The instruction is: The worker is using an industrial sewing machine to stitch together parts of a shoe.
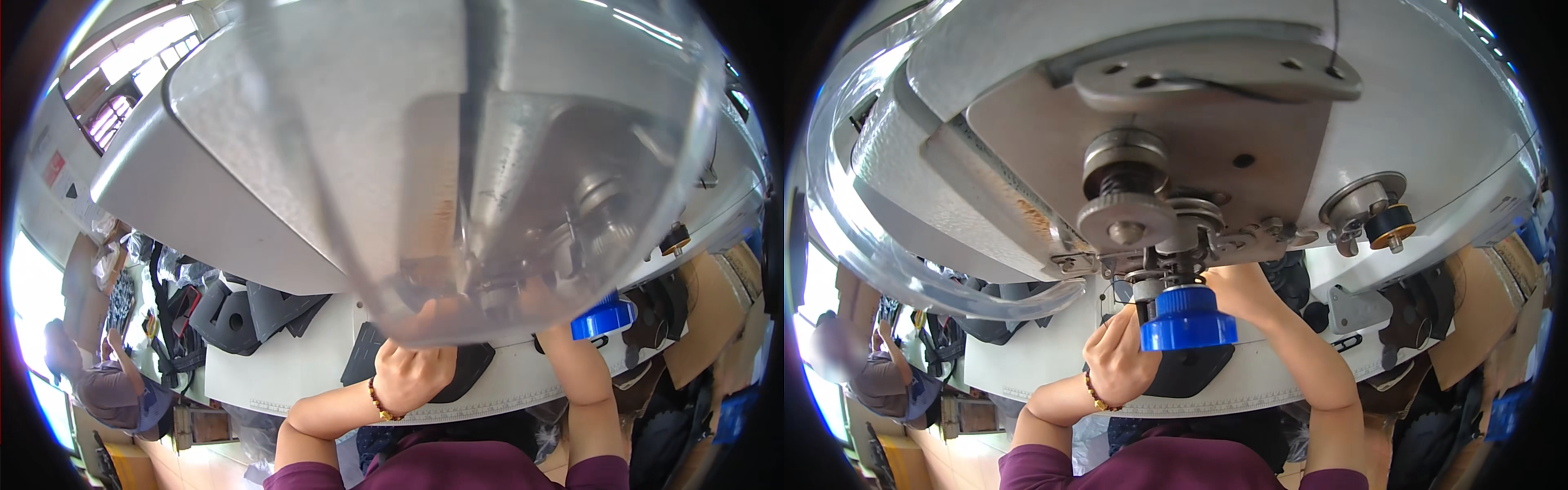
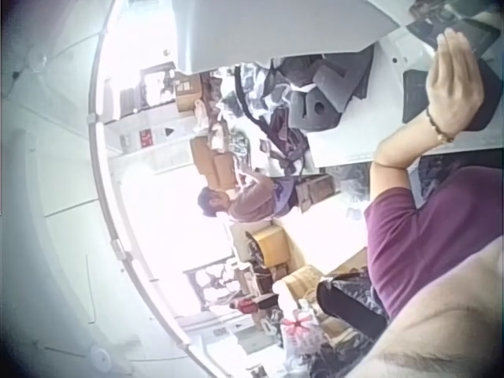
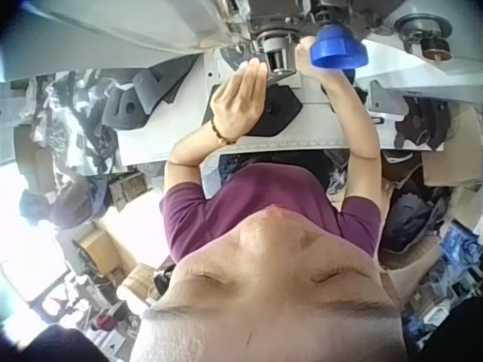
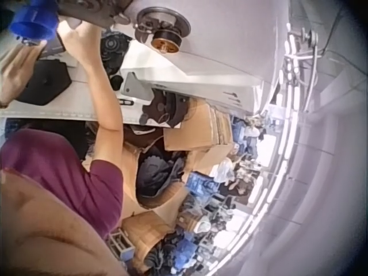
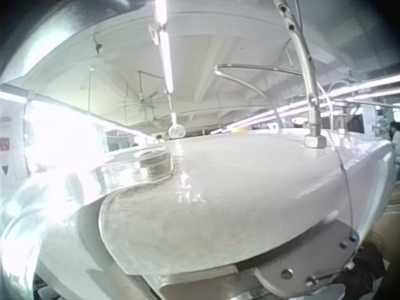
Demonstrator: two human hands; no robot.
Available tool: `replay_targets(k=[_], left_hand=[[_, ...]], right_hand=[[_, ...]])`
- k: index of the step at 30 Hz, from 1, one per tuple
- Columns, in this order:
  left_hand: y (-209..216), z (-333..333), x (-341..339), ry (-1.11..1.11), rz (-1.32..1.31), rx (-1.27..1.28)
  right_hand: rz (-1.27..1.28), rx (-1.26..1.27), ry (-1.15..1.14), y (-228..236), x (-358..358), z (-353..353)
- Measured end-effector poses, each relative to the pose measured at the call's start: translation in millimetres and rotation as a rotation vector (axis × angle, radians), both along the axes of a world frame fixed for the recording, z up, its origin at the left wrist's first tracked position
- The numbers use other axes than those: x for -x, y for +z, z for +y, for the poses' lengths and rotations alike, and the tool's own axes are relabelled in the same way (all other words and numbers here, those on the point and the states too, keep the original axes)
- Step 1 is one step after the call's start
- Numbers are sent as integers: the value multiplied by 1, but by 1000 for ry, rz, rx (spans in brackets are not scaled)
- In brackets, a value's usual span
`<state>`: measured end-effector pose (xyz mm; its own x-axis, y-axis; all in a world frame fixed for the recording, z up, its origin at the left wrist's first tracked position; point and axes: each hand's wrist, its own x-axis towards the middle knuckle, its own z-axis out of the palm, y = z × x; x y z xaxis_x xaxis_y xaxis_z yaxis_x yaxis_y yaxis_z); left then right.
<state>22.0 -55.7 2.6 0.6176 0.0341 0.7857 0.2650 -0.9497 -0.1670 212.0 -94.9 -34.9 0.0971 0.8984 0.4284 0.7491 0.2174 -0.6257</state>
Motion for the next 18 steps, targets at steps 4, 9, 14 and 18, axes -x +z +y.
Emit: replay_targets(k=[4, 9, 14, 18], left_hand=[[-1, 3, 5, 10, 37, 45], [3, 8, 9, 18, 47, 67], [8, 17, 11, -51, 37, 79], [9, 23, 14, -98, 45, 153]], right_hand=[[166, -77, -34, 4, 6, -1], [449, -208, -96, 20, 25, -3], [664, -284, -127, 28, 49, -8], [879, -338, -145, 24, 57, -11]])
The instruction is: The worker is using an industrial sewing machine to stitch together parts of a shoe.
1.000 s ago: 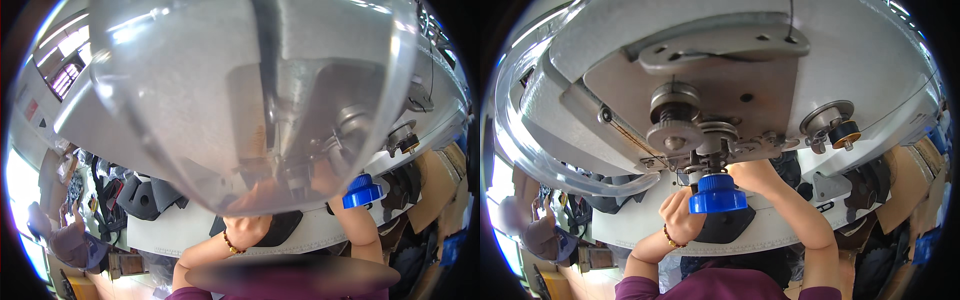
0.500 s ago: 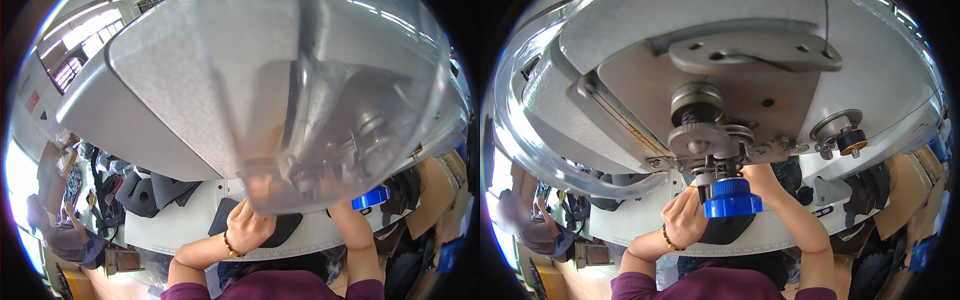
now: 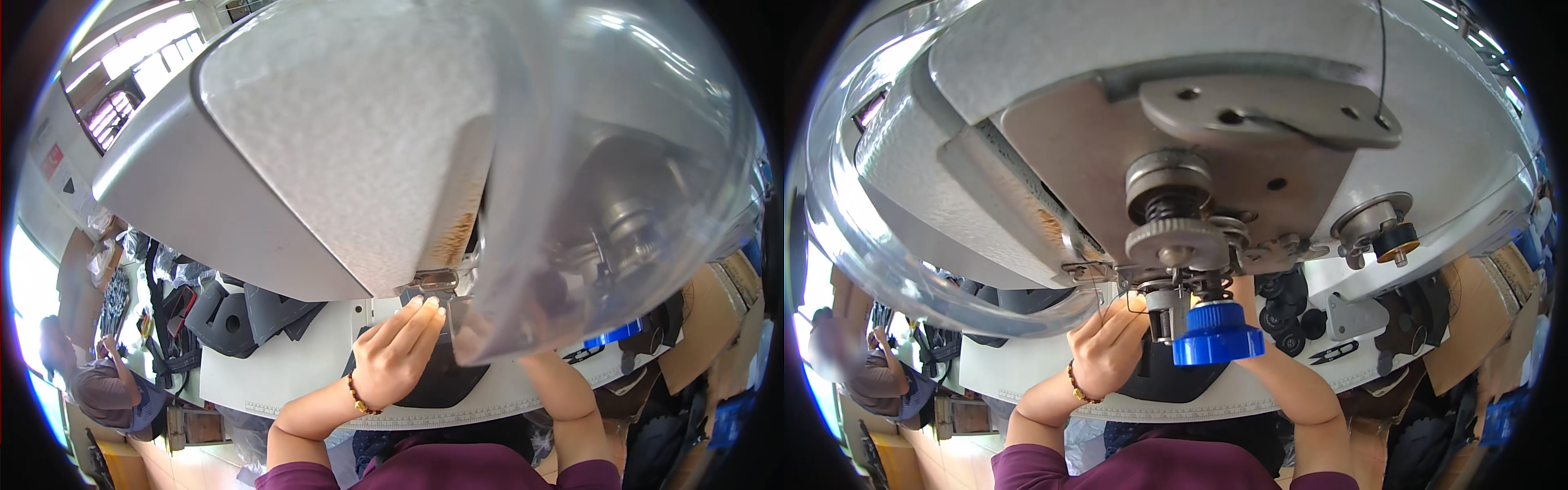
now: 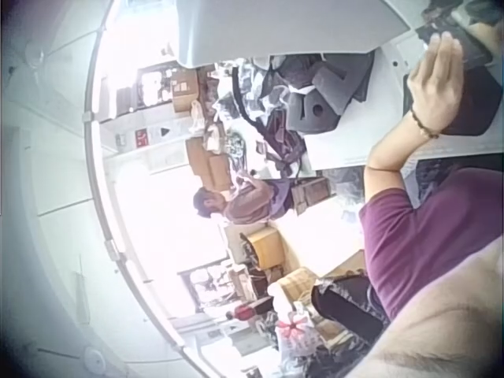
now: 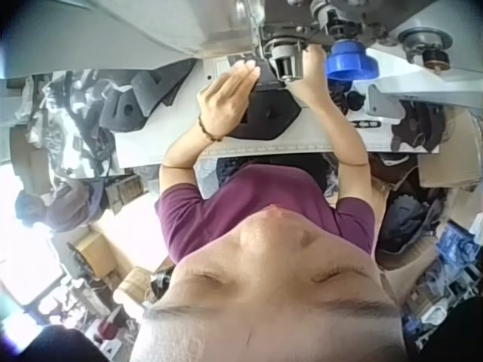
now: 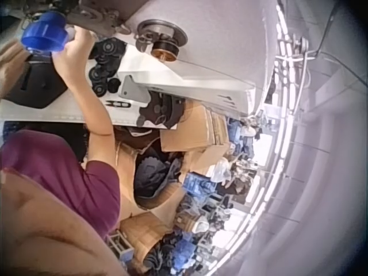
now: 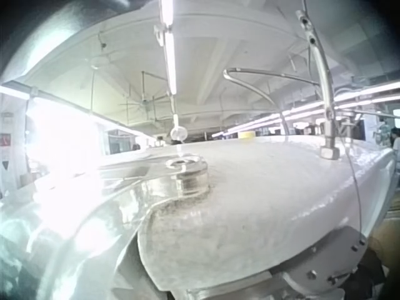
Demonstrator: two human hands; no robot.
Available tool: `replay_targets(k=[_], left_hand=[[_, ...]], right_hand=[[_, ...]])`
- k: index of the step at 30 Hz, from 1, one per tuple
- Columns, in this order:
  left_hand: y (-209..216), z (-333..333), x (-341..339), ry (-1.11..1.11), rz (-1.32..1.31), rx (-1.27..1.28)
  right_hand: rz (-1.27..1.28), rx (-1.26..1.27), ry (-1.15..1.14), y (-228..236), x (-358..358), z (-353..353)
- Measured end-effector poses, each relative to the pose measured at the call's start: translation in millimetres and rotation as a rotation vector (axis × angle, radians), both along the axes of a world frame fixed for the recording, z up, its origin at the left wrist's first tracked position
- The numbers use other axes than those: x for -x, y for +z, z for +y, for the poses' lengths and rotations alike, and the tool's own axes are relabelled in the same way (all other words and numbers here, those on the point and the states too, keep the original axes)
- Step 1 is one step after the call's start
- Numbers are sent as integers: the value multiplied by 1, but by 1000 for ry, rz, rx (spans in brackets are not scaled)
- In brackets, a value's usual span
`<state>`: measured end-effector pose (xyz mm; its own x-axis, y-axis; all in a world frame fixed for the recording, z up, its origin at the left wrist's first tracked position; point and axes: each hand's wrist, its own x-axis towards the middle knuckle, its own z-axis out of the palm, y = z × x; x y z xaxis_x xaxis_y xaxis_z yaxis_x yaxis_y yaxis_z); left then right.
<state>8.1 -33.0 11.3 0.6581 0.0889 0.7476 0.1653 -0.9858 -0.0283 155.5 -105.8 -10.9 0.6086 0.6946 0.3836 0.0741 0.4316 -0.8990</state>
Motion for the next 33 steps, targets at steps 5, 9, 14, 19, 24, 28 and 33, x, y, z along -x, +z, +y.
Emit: replay_targets(k=[5, 9, 14, 19, 24, 28, 33], left_hand=[[-7, 11, 0, -51, -42, 15], [-5, 14, -1, -68, -48, 46], [-3, 20, -1, -88, -64, 49], [-7, 22, 0, -115, -54, 145], [-8, 12, 0, -12, -43, 37], [-6, 1, -11, -53, -163, -18], [-5, -1, -11, -75, -91, -16]], right_hand=[[-477, 254, -47, -21, -14, -6], [-784, 95, -258, -27, -7, -4], [-994, 55, -626, -43, 7, 0], [-1118, 270, -556, -41, 8, -5], [-922, 299, -416, 9, -4, -18], [-1136, 126, -414, 31, -31, -18], [-1170, 84, -305, 35, -41, -10]])
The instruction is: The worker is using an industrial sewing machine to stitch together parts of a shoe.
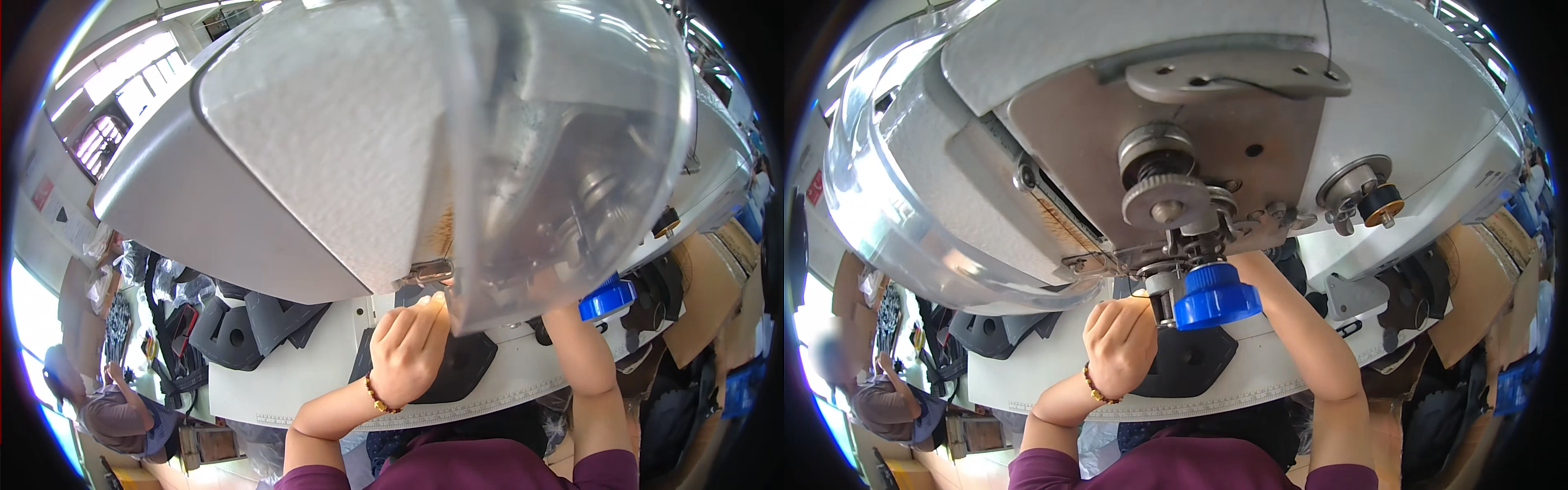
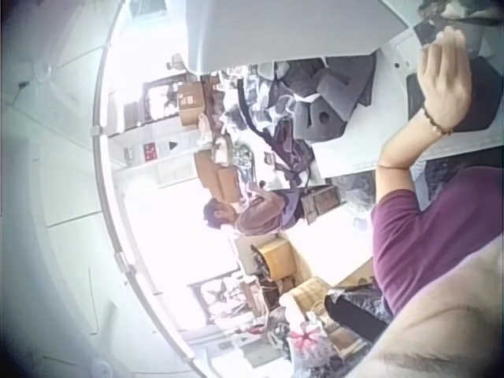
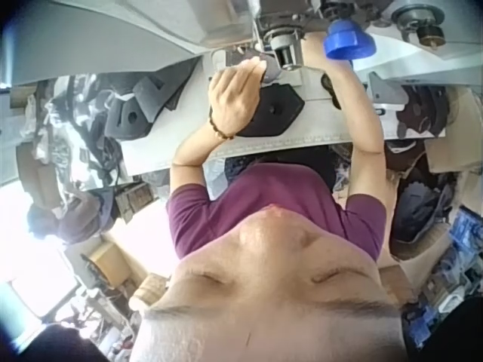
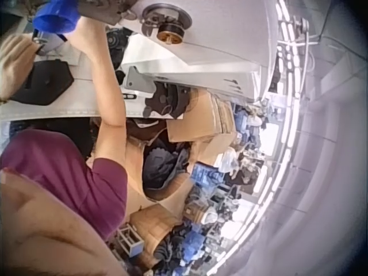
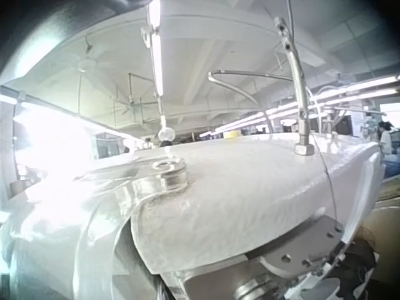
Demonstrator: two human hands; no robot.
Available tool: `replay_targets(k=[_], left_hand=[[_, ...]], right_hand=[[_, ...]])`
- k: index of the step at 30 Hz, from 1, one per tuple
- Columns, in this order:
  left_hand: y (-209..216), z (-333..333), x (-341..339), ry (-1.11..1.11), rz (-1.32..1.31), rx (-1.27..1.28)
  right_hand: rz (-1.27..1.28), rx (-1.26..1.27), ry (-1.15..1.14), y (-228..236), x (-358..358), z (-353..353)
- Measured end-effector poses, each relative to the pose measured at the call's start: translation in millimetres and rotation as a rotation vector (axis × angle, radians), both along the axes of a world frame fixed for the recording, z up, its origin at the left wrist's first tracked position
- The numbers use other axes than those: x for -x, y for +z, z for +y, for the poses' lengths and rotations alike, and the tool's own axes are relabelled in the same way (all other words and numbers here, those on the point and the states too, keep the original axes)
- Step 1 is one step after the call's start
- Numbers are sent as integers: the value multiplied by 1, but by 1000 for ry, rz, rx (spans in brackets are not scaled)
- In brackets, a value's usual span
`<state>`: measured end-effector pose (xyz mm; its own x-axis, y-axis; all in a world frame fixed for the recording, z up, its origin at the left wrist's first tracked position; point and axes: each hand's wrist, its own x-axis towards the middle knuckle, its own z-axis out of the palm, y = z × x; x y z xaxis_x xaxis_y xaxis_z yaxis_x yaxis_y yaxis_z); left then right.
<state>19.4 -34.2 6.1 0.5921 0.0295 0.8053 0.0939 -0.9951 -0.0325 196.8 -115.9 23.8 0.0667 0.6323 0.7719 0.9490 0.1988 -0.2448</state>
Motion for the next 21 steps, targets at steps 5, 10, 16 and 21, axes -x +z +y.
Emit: replay_targets(k=[5, 10, 16, 21], left_hand=[[0, 1, 3, 15, -27, 12], [-2, -8, -2, 28, -47, 23], [-1, -11, 1, 87, 70, -49], [5, -9, 5, 112, 109, -60]], right_hand=[[75, -1, 21, -1, 4, 11], [166, -35, 36, -1, -2, 4], [251, -46, 49, -4, -12, -3], [322, -55, 70, -9, -5, -3]])
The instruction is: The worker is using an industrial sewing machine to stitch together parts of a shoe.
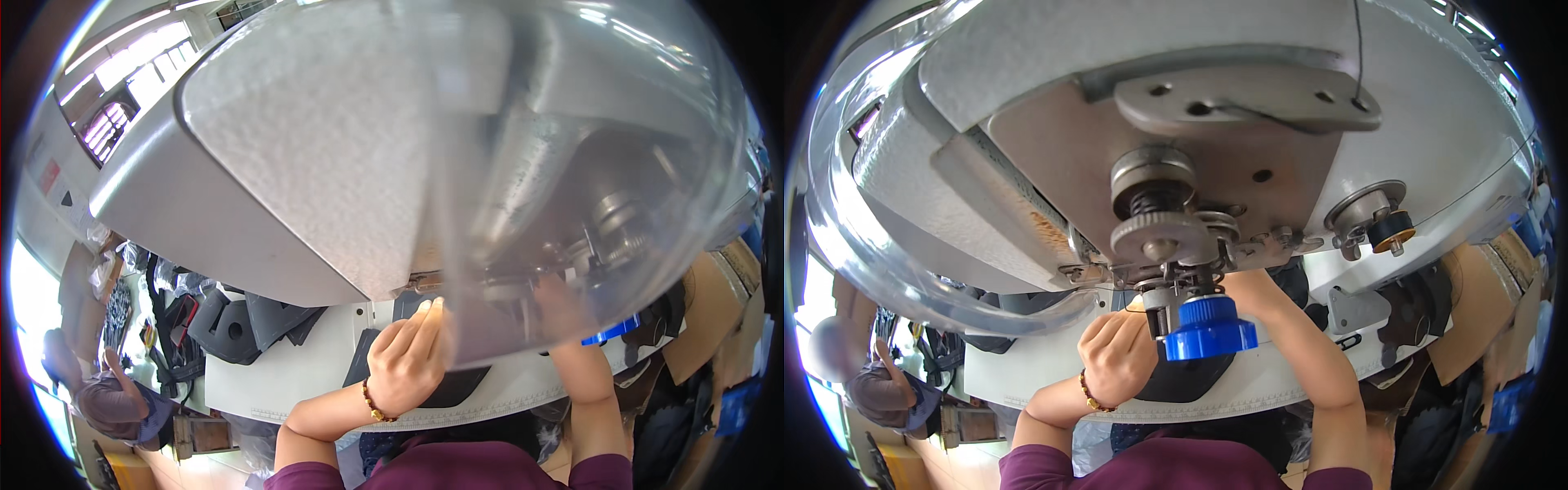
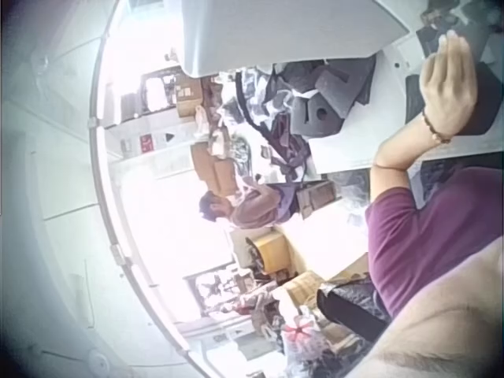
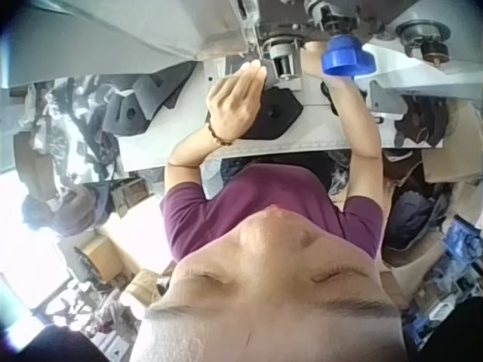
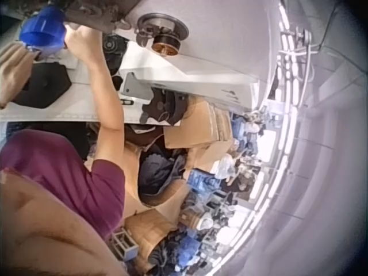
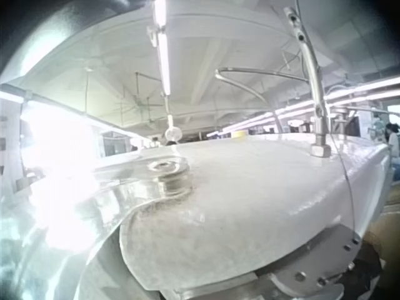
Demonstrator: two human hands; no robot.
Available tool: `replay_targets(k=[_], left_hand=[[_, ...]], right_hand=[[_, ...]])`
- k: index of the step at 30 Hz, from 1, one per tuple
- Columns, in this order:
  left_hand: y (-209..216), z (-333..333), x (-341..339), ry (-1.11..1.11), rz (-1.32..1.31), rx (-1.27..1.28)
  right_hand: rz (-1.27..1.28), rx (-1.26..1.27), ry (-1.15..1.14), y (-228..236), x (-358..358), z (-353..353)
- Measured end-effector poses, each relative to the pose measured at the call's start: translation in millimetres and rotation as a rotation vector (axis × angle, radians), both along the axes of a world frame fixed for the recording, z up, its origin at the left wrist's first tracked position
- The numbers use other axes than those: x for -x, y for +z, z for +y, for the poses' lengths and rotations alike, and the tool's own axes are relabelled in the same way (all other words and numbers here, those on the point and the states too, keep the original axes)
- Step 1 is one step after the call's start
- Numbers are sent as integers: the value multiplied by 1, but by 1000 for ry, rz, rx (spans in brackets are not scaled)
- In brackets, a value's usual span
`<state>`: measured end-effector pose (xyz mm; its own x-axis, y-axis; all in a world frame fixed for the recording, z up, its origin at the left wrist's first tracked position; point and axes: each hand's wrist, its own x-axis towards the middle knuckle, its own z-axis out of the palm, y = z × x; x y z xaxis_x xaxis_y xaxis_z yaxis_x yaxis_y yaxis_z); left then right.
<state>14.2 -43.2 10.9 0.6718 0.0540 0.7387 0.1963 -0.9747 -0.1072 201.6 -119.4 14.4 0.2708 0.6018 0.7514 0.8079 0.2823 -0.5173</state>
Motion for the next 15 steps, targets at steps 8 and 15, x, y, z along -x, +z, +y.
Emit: replay_targets(k=[8, 15], left_hand=[[-2, 11, 2, -37, -17, 40], [-6, 23, 3, -120, -92, 116]], right_hand=[[115, -12, 6, 2, 11, 11], [205, -23, 17, -1, 29, 19]])
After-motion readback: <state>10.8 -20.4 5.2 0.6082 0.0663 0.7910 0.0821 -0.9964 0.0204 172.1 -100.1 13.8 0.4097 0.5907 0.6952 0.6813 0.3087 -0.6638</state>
